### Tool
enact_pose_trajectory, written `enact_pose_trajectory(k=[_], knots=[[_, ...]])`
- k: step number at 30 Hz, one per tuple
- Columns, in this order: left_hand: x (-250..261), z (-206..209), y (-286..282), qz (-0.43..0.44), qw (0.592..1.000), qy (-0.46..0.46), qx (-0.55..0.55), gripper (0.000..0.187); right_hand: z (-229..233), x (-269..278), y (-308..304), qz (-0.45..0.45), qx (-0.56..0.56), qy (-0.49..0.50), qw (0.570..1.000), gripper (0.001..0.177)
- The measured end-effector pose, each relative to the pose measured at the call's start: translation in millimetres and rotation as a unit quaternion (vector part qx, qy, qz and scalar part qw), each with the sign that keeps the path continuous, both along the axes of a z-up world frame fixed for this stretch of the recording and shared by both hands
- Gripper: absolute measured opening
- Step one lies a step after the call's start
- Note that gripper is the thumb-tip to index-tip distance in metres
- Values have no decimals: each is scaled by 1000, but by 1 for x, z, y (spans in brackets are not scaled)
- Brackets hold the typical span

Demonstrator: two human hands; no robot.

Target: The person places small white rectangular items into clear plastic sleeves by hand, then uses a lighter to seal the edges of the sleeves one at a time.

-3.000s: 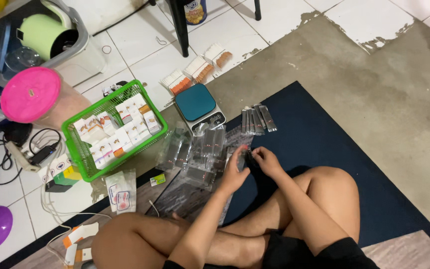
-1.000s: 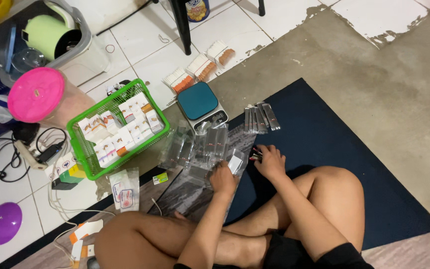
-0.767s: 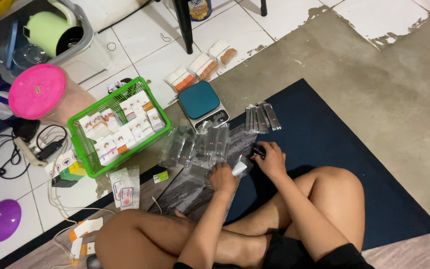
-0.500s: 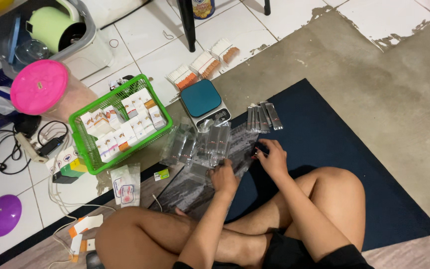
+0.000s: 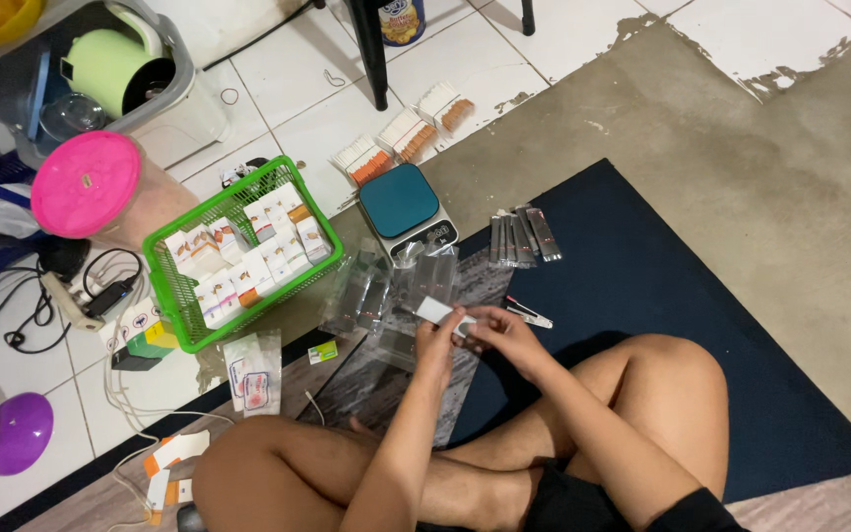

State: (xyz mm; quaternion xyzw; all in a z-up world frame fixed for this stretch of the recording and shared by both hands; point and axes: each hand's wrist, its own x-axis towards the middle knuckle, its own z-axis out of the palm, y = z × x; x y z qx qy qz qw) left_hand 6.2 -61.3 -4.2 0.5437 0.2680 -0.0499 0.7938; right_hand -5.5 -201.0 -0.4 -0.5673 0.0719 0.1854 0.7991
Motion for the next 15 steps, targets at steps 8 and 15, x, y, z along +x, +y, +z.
enact_pose_trajectory(k=[8,15], knots=[[-6,33,19,-96,991,-72,-53,27,-4,10,-2,-74,109,95,987,16],[-7,67,27,-142,981,-115,-62,29,16,10,-11,-29,160,139,977,27]])
